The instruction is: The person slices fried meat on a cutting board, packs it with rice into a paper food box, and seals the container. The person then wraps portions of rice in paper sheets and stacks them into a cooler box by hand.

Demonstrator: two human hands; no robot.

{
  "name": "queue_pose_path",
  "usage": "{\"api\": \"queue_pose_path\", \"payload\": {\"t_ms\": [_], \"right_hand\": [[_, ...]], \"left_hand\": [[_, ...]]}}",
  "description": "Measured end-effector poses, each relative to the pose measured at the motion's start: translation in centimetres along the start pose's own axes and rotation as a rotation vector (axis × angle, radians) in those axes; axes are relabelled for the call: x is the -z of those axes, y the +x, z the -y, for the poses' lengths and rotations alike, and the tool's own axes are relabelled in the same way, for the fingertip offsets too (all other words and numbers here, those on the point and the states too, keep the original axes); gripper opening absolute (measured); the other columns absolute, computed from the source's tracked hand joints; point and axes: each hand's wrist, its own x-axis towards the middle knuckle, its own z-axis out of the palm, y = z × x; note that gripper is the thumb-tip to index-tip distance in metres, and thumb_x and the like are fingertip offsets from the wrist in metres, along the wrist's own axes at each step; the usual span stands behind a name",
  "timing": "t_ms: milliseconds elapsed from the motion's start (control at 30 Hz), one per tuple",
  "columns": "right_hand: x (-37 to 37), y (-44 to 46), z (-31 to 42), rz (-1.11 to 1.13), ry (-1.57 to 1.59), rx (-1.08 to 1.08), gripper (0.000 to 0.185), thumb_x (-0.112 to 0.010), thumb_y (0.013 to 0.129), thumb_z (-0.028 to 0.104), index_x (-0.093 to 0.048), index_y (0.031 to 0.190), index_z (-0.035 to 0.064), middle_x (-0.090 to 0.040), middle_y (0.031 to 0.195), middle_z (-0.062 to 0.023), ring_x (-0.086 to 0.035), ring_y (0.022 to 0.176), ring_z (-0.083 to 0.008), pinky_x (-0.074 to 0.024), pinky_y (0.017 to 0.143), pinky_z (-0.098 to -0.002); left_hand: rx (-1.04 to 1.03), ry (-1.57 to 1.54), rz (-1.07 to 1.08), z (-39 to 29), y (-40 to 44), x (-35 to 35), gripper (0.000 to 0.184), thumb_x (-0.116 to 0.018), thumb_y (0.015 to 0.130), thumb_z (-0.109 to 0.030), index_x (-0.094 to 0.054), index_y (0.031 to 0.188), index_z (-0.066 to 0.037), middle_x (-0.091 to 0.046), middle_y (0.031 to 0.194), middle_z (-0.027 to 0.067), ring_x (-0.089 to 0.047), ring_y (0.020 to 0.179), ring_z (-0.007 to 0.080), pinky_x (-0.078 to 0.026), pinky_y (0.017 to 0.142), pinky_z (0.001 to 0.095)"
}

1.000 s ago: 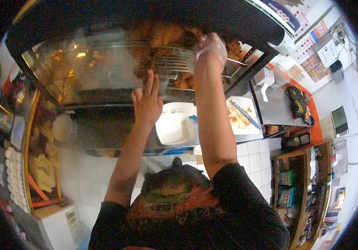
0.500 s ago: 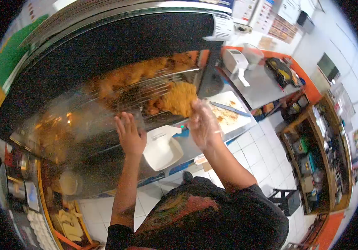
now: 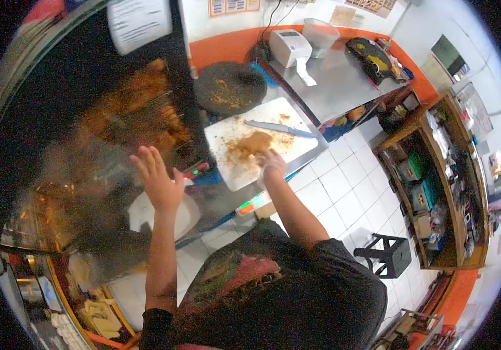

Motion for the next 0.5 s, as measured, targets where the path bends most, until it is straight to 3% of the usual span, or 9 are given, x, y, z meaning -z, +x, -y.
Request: {"api": "queue_pose_path", "payload": {"t_ms": [67, 167, 233, 300, 333, 400, 433, 467, 500], "right_hand": [[0.9, 1.1, -0.5, 0.157, -0.096, -0.207, 0.037, -0.066, 0.089, 0.009, -0.061, 0.125, -0.0012, -0.071, 0.099, -0.0128, -0.067, 0.069, -0.0233, -0.0513, 0.056, -0.0314], [1.9, 1.6, 4.1, 0.246, -0.476, -0.307, 0.041, -0.061, 0.092, 0.014, -0.056, 0.129, -0.0027, -0.066, 0.116, -0.0188, -0.069, 0.091, -0.0274, -0.0565, 0.077, -0.038], [6.0, 9.8, 4.2, 0.294, -1.111, 0.505, 0.047, -0.065, 0.087, 0.018, -0.056, 0.129, -0.0019, -0.067, 0.113, -0.0193, -0.068, 0.097, -0.0286, -0.0544, 0.084, -0.0397], [6.8, 15.5, 7.0, 0.051, -1.251, 1.181, 0.046, -0.071, 0.081, 0.026, -0.062, 0.118, -0.0004, -0.067, 0.107, -0.0188, -0.066, 0.097, -0.032, -0.053, 0.084, -0.0407], [7.1, 18.2, 8.2, 0.076, -1.251, 1.167, 0.046, -0.071, 0.081, 0.026, -0.062, 0.118, -0.0004, -0.067, 0.107, -0.0188, -0.066, 0.097, -0.032, -0.053, 0.084, -0.0407], [8.0, 22.6, 9.9, 0.451, -1.881, 0.775, 0.041, -0.072, 0.079, 0.033, -0.065, 0.105, 0.0024, -0.067, 0.102, -0.0183, -0.064, 0.097, -0.0355, -0.0518, 0.083, -0.0413], [8.5, 23.6, 10.1, 0.482, -1.885, 0.771, 0.041, -0.072, 0.079, 0.033, -0.065, 0.105, 0.0024, -0.067, 0.102, -0.0183, -0.064, 0.097, -0.0355, -0.0518, 0.083, -0.0413], [8.4, 24.5, 10.4, 0.582, -1.795, 0.86, 0.038, -0.071, 0.079, 0.034, -0.065, 0.101, 0.0039, -0.067, 0.102, -0.0184, -0.064, 0.097, -0.0367, -0.0519, 0.083, -0.042], [8.2, 25.2, 10.6, 0.678, -1.697, 0.944, 0.035, -0.071, 0.079, 0.036, -0.066, 0.097, 0.0054, -0.067, 0.102, -0.0185, -0.064, 0.096, -0.0379, -0.0519, 0.082, -0.0426]], "left_hand": [[0.012, 0.001, -0.049, -2.0, 0.6, -1.3, 0.086, -0.063, 0.084, -0.018, -0.018, 0.156, -0.004, -0.008, 0.163, 0.019, -0.001, 0.148, 0.0483, -0.014, 0.12, 0.0532], [0.047, 0.026, -0.083, -4.7, 1.4, -2.7, 0.086, -0.062, 0.084, -0.017, -0.016, 0.156, -0.004, -0.006, 0.163, 0.0201, 0.003, 0.147, 0.0491, -0.011, 0.12, 0.0534], [0.064, 0.003, -0.096, -6.8, 2.1, -4.0, 0.087, -0.062, 0.085, -0.015, -0.014, 0.156, -0.004, -0.005, 0.163, 0.02, 0.005, 0.148, 0.0478, -0.009, 0.12, 0.0534], [0.079, -0.032, -0.22, -8.2, 2.9, -4.8, 0.087, -0.062, 0.086, -0.014, -0.012, 0.157, -0.006, -0.004, 0.164, 0.0183, 0.005, 0.148, 0.0468, -0.007, 0.119, 0.0538], [0.155, -0.034, -0.221, -8.5, 2.6, -5.2, 0.085, -0.062, 0.086, -0.012, -0.016, 0.157, -0.007, -0.006, 0.163, 0.0211, 0.0, 0.148, 0.0472, -0.009, 0.12, 0.0537], [0.234, -0.002, -0.236, -9.5, 2.6, -5.1, 0.082, -0.062, 0.086, -0.011, -0.02, 0.156, -0.007, -0.009, 0.162, 0.0223, -0.005, 0.148, 0.0457, -0.011, 0.12, 0.0534], [0.295, 0.012, -0.262, -10.1, 2.4, -5.0, 0.079, -0.062, 0.086, -0.011, -0.023, 0.155, -0.007, -0.013, 0.161, 0.0235, -0.01, 0.149, 0.0442, -0.013, 0.119, 0.053], [0.315, 0.1, -0.368, -11.7, 2.7, -5.4, 0.065, -0.063, 0.085, -0.009, -0.04, 0.146, -0.004, -0.035, 0.153, 0.0217, -0.032, 0.141, 0.0398, -0.025, 0.115, 0.0504], [0.328, 0.118, -0.367, -12.9, 2.2, -6.7, 0.065, -0.063, 0.085, -0.009, -0.04, 0.146, -0.004, -0.035, 0.153, 0.0217, -0.032, 0.141, 0.0398, -0.025, 0.115, 0.0504]]}}
